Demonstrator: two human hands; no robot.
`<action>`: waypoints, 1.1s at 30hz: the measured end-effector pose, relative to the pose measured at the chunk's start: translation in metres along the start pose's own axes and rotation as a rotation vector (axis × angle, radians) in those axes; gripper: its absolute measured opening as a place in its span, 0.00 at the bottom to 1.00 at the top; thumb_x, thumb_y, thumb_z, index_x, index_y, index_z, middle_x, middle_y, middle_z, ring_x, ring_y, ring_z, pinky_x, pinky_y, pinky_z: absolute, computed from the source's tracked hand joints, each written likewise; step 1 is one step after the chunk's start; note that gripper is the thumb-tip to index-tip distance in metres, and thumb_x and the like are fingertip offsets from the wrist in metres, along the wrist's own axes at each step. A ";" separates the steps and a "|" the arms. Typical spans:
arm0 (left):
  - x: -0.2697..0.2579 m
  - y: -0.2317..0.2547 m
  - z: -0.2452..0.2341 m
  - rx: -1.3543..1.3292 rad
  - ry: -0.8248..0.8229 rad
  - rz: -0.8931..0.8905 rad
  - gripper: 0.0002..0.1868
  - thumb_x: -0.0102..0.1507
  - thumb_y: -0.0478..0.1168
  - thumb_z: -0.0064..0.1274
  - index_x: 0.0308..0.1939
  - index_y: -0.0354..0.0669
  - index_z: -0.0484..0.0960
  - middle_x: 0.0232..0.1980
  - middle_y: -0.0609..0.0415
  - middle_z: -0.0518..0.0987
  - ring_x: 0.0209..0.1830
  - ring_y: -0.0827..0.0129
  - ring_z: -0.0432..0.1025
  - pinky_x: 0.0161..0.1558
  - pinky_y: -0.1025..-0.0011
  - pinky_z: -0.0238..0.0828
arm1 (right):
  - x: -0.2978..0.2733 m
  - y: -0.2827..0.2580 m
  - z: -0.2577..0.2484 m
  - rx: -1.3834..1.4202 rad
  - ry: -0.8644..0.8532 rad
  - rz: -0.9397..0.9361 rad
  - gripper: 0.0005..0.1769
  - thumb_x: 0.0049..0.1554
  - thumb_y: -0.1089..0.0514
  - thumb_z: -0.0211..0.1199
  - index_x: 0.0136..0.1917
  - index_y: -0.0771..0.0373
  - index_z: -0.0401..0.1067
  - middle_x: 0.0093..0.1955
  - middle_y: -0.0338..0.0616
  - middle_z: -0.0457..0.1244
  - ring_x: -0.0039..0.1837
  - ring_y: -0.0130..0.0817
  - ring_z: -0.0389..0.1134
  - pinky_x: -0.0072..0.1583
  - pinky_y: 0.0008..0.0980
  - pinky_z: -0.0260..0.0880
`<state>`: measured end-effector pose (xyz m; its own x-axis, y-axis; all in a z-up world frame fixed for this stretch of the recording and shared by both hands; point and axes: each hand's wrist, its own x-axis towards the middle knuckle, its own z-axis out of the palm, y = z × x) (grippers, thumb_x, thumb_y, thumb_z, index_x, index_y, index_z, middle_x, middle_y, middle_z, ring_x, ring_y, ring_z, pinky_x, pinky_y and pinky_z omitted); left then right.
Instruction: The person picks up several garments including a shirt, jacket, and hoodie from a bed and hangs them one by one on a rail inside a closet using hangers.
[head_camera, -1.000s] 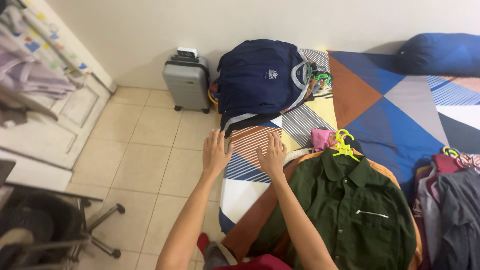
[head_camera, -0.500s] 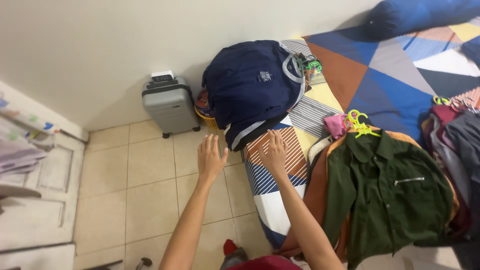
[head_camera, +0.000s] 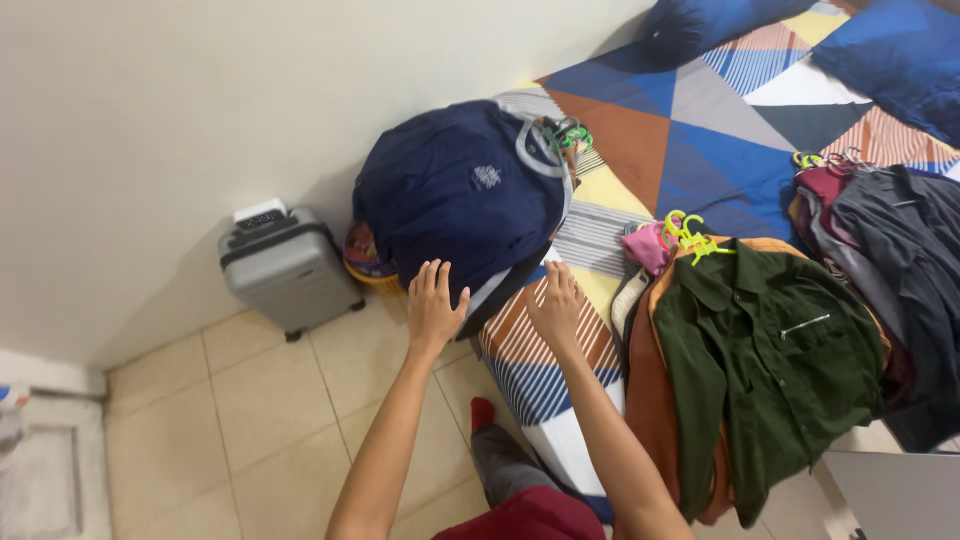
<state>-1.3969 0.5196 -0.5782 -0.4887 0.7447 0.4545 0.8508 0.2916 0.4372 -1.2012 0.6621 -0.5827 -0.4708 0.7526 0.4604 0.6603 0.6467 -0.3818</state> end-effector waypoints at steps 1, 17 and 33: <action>0.019 -0.005 0.005 0.000 -0.009 0.019 0.31 0.62 0.51 0.54 0.64 0.34 0.73 0.68 0.42 0.71 0.73 0.49 0.60 0.69 0.54 0.55 | 0.012 0.000 0.007 -0.003 0.019 0.004 0.35 0.56 0.51 0.66 0.73 0.64 0.62 0.74 0.53 0.58 0.80 0.47 0.54 0.74 0.49 0.50; 0.265 -0.034 0.146 -0.107 -0.224 0.323 0.31 0.61 0.51 0.56 0.61 0.34 0.74 0.64 0.43 0.73 0.69 0.51 0.63 0.68 0.55 0.57 | 0.148 0.061 0.089 -0.103 0.123 0.347 0.36 0.50 0.52 0.66 0.69 0.63 0.63 0.68 0.51 0.61 0.70 0.48 0.61 0.68 0.49 0.54; 0.479 -0.091 0.365 -0.097 -0.607 0.515 0.30 0.61 0.49 0.57 0.64 0.38 0.72 0.65 0.47 0.73 0.70 0.57 0.64 0.65 0.57 0.60 | 0.240 0.121 0.200 -0.266 -0.005 0.835 0.39 0.50 0.48 0.67 0.71 0.61 0.61 0.69 0.48 0.60 0.72 0.45 0.59 0.69 0.49 0.56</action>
<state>-1.6378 1.0691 -0.6832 0.1747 0.9763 0.1275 0.9068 -0.2100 0.3655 -1.3511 0.9458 -0.6785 0.2253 0.9680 0.1103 0.9045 -0.1657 -0.3931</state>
